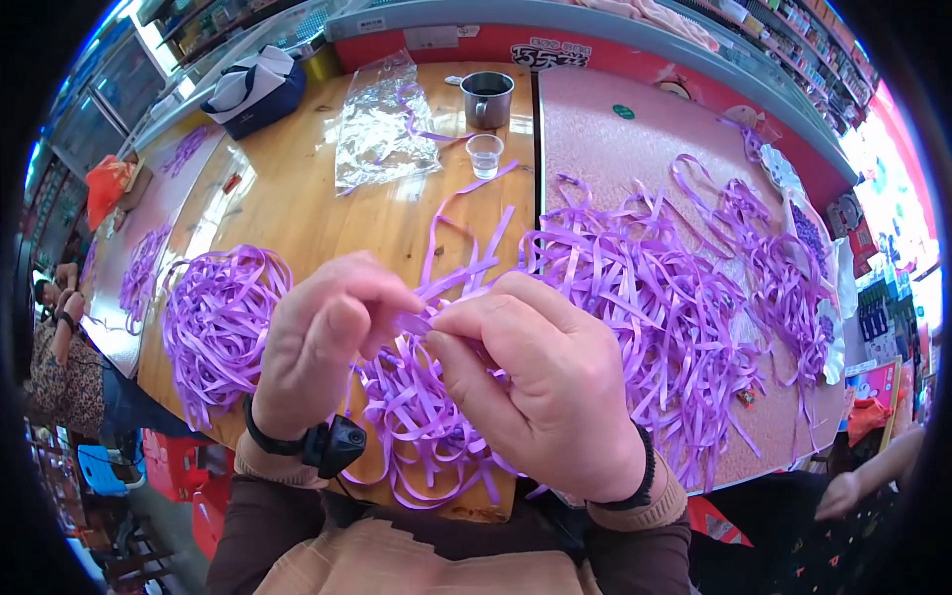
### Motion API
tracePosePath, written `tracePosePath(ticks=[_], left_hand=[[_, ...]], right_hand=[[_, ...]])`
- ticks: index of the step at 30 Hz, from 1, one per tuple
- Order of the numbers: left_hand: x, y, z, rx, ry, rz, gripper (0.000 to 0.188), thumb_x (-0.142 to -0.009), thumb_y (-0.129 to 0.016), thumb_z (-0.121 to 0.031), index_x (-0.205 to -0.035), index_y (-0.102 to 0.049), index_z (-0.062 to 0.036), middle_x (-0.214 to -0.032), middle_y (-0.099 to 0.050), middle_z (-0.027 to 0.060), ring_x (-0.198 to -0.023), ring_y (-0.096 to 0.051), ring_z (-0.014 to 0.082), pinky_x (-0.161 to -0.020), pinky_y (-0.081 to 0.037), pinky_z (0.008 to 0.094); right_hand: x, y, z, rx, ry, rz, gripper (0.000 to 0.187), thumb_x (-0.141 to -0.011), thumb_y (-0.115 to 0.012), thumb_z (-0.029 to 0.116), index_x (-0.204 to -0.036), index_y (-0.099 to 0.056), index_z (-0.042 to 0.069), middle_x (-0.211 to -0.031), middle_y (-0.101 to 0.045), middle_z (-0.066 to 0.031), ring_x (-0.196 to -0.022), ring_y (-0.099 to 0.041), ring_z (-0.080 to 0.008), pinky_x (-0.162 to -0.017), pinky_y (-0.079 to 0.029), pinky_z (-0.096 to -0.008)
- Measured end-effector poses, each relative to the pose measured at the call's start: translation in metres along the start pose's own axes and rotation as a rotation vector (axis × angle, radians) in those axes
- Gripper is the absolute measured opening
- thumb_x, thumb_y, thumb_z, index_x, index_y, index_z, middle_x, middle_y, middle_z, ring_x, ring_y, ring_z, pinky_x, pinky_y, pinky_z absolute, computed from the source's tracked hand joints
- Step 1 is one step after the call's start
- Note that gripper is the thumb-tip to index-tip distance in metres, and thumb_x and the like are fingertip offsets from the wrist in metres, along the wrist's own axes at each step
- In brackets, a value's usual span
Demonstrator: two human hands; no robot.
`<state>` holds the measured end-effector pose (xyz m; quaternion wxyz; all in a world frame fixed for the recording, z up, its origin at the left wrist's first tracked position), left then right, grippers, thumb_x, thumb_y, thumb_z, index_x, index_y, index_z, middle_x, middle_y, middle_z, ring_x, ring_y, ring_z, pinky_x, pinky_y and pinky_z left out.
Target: The person picks up a purple ribbon and threads it through a small plastic buckle by hand. They pull the ribbon through to slide the buckle along the length and then place the finished piece onto a pile on the table.
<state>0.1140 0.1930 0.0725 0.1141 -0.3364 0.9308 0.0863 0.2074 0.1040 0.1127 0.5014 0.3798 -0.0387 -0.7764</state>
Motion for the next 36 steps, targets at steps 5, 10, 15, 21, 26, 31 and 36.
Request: tracePosePath(ticks=[5,10,15,21,26,31,36], left_hand=[[0.002,-0.002,-0.035,-0.333,-0.438,-0.024,0.026,-0.081,-0.056,-0.025,-0.09,-0.058,-0.0008,-0.078,-0.055,0.0071,-0.059,-0.047,0.0125,-0.057,-0.039,0.0236],[0.004,-0.012,-0.04,-0.497,-0.561,0.044,0.018,-0.072,-0.065,-0.008,-0.088,-0.06,-0.0021,-0.075,-0.056,0.0057,-0.061,-0.05,0.0133,-0.055,-0.041,0.0256],[0.006,-0.011,-0.044,-0.596,-0.611,0.082,0.009,-0.072,-0.064,-0.004,-0.08,-0.06,-0.0026,-0.069,-0.055,0.0046,-0.062,-0.051,0.0128,-0.054,-0.041,0.0254],[0.005,-0.004,-0.002,0.285,0.11,0.08,0.012,-0.077,-0.062,-0.012,-0.073,-0.058,-0.0006,-0.071,-0.055,0.0041,-0.061,-0.05,0.0111,-0.056,-0.039,0.022],[0.005,-0.014,0.0,0.693,0.124,-0.003,0.017,-0.077,-0.062,-0.016,-0.076,-0.06,0.0003,-0.069,-0.053,0.004,-0.058,-0.044,0.0085,-0.054,-0.035,0.0202],[0.005,-0.011,0.005,0.723,0.135,-0.021,0.017,-0.077,-0.062,-0.017,-0.076,-0.059,0.0004,-0.068,-0.052,0.0046,-0.059,-0.044,0.0096,-0.054,-0.035,0.0207],[0.008,-0.014,0.007,0.742,0.184,0.025,0.016,-0.076,-0.062,-0.015,-0.077,-0.058,-0.0001,-0.07,-0.052,0.006,-0.061,-0.047,0.0113,-0.058,-0.037,0.0215]], right_hand=[[-0.001,0.002,-0.001,-0.021,-0.032,-0.007,0.004,-0.071,-0.061,-0.001,-0.074,-0.058,0.0,-0.063,-0.049,-0.0038,-0.053,-0.044,-0.0103,-0.046,-0.032,-0.0222],[0.001,0.002,-0.003,-0.061,-0.065,0.019,0.004,-0.071,-0.061,-0.001,-0.075,-0.058,0.0,-0.063,-0.048,-0.0033,-0.053,-0.043,-0.0103,-0.047,-0.031,-0.0225],[-0.001,0.0,-0.006,-0.086,-0.046,0.04,0.004,-0.072,-0.061,0.0,-0.075,-0.058,0.0,-0.063,-0.049,-0.0033,-0.055,-0.043,-0.0106,-0.049,-0.032,-0.0228],[-0.001,0.001,-0.013,-0.108,-0.036,0.028,0.006,-0.076,-0.06,0.005,-0.078,-0.058,-0.001,-0.064,-0.05,-0.0047,-0.055,-0.045,-0.0135,-0.05,-0.034,-0.0238],[0.002,-0.012,-0.002,-0.135,0.058,0.1,0.012,-0.082,-0.056,0.01,-0.082,-0.057,-0.002,-0.062,-0.051,-0.0073,-0.053,-0.047,-0.0189,-0.049,-0.037,-0.0275],[0.002,-0.005,-0.005,-0.114,-0.089,0.02,0.01,-0.083,-0.054,0.007,-0.086,-0.057,-0.002,-0.066,-0.054,-0.0045,-0.057,-0.048,-0.0097,-0.05,-0.037,-0.0218],[0.005,-0.004,-0.012,-0.326,-0.091,0.004,0.008,-0.079,-0.059,0.002,-0.086,-0.058,0.0,-0.067,-0.055,-0.0014,-0.059,-0.047,-0.0047,-0.051,-0.037,-0.0185]])
Point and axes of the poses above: each hand's wrist, its own x-axis away from the middle knuckle, its own y-axis out of the back of the hand, z = x × y, the point moved 8 cm from there along -x, towards the middle knuckle
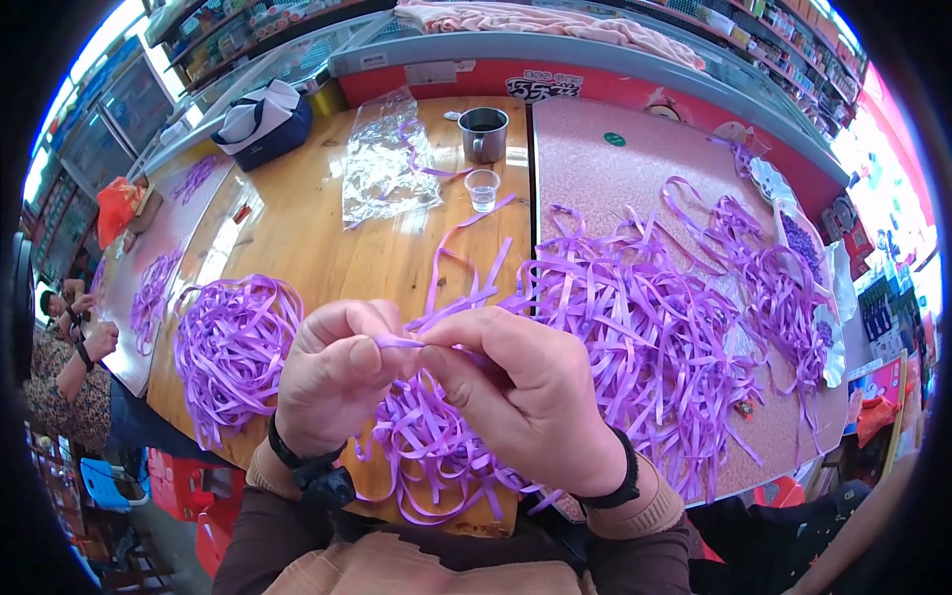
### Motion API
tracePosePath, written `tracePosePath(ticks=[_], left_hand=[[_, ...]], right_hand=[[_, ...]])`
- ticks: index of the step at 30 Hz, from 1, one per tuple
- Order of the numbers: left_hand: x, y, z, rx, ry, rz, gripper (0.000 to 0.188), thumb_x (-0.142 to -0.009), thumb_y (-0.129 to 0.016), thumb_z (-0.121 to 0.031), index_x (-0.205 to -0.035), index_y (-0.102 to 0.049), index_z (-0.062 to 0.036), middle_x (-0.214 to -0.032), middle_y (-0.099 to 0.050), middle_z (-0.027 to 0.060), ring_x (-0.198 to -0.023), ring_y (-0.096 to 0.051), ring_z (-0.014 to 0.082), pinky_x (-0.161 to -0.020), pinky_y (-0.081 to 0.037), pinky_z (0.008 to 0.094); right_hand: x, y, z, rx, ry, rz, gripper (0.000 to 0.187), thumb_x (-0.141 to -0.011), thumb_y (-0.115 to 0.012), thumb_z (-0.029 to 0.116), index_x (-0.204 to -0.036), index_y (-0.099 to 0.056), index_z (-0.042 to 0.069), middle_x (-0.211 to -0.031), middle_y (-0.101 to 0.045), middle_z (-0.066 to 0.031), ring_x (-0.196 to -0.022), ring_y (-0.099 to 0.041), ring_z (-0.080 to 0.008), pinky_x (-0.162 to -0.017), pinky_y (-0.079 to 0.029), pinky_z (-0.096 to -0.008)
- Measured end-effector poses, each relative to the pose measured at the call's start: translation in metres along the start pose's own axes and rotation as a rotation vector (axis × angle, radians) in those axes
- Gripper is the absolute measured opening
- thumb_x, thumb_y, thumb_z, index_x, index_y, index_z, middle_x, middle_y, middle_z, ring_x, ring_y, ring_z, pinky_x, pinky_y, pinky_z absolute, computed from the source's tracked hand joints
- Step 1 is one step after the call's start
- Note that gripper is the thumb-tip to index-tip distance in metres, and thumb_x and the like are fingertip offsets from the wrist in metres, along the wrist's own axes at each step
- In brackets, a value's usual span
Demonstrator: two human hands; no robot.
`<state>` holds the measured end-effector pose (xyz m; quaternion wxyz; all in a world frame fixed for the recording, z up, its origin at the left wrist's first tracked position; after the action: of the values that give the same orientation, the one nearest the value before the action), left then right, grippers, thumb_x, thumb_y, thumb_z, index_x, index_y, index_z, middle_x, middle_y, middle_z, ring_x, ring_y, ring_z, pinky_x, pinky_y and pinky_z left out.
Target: The person picks up a purple ribbon and threads it through a small plastic buckle by hand. They pull the ribbon through to slide the buckle along the length and then place the finished piece onto a pile on the table.
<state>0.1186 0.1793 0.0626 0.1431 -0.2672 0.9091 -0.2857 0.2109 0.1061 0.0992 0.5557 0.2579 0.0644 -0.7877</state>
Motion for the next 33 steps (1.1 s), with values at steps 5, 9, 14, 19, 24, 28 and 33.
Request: tracePosePath(ticks=[5,9,14,19,24,28,33], left_hand=[[0.001,0.0,-0.005,-0.231,-0.209,-0.029,0.012,-0.077,-0.061,-0.01,-0.081,-0.061,0.0009,-0.074,-0.055,0.0067,-0.066,-0.051,0.013,-0.061,-0.039,0.0214],[0.004,-0.013,-0.027,-0.768,-0.451,-0.089,0.011,-0.078,-0.059,-0.009,-0.083,-0.062,0.0004,-0.074,-0.057,0.0067,-0.068,-0.053,0.0136,-0.063,-0.039,0.0222],[0.003,-0.017,-0.032,-1.452,-0.57,0.02,0.008,-0.077,-0.056,-0.009,-0.081,-0.057,-0.0017,-0.071,-0.055,0.0092,-0.067,-0.053,0.0233,-0.064,-0.04,0.0322],[0.003,-0.013,-0.022,-1.148,-0.362,0.227,0.015,-0.082,-0.052,-0.015,-0.087,-0.053,-0.0011,-0.077,-0.053,0.0113,-0.072,-0.052,0.025,-0.064,-0.04,0.0332],[0.019,-0.001,-0.017,-0.769,-0.101,0.198,0.021,-0.086,-0.049,-0.018,-0.093,-0.053,0.0006,-0.08,-0.053,0.0067,-0.076,-0.052,0.0155,-0.067,-0.041,0.028],[0.034,0.029,-0.012,-0.513,0.056,0.064,0.031,-0.084,-0.05,-0.014,-0.111,-0.049,0.0006,-0.085,-0.055,0.0031,-0.076,-0.052,0.0089,-0.067,-0.041,0.0217],[0.102,0.144,-0.089,-1.322,-0.134,-0.986,0.033,-0.084,-0.048,-0.015,-0.114,-0.048,-0.0002,-0.079,-0.058,0.0061,-0.07,-0.052,0.0102,-0.063,-0.043,0.0249]], right_hand=[[0.001,-0.004,0.004,0.078,0.057,0.002,0.008,-0.075,-0.062,0.001,-0.082,-0.059,-0.002,-0.066,-0.057,-0.0058,-0.057,-0.052,-0.0101,-0.049,-0.039,-0.0218],[-0.001,-0.005,0.014,0.316,0.178,0.032,0.009,-0.071,-0.062,-0.002,-0.079,-0.058,-0.002,-0.066,-0.057,-0.0107,-0.055,-0.055,-0.0184,-0.049,-0.041,-0.0264],[-0.008,-0.008,0.008,0.461,0.229,-0.042,0.012,-0.068,-0.064,-0.003,-0.078,-0.059,0.001,-0.065,-0.056,-0.0088,-0.053,-0.053,-0.0165,-0.047,-0.04,-0.0258],[-0.001,-0.008,0.006,0.321,-0.047,-0.008,0.015,-0.07,-0.062,-0.005,-0.085,-0.061,-0.001,-0.074,-0.06,-0.009,-0.068,-0.058,-0.0163,-0.06,-0.045,-0.0248],[0.004,-0.02,-0.001,0.313,0.061,-0.051,0.013,-0.07,-0.062,-0.005,-0.082,-0.061,-0.001,-0.074,-0.059,-0.0077,-0.07,-0.057,-0.015,-0.062,-0.043,-0.0228],[0.004,-0.019,-0.021,0.238,-0.1,-0.09,0.006,-0.073,-0.059,-0.005,-0.078,-0.058,-0.002,-0.07,-0.056,-0.0043,-0.061,-0.049,-0.0091,-0.054,-0.038,-0.0191],[0.002,-0.005,-0.05,-0.15,-0.334,-0.14,0.003,-0.079,-0.057,0.0,-0.082,-0.058,-0.001,-0.067,-0.051,0.0047,-0.055,-0.041,0.0008,-0.048,-0.032,-0.0135]])
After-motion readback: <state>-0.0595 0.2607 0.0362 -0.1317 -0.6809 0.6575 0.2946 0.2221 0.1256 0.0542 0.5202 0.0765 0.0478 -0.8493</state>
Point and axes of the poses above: each hand's wrist, its own x-axis away from the middle knuckle, its own y-axis out of the back of the hand, z = x × y, the point moved 8 cm from there along -x, towards the middle knuckle
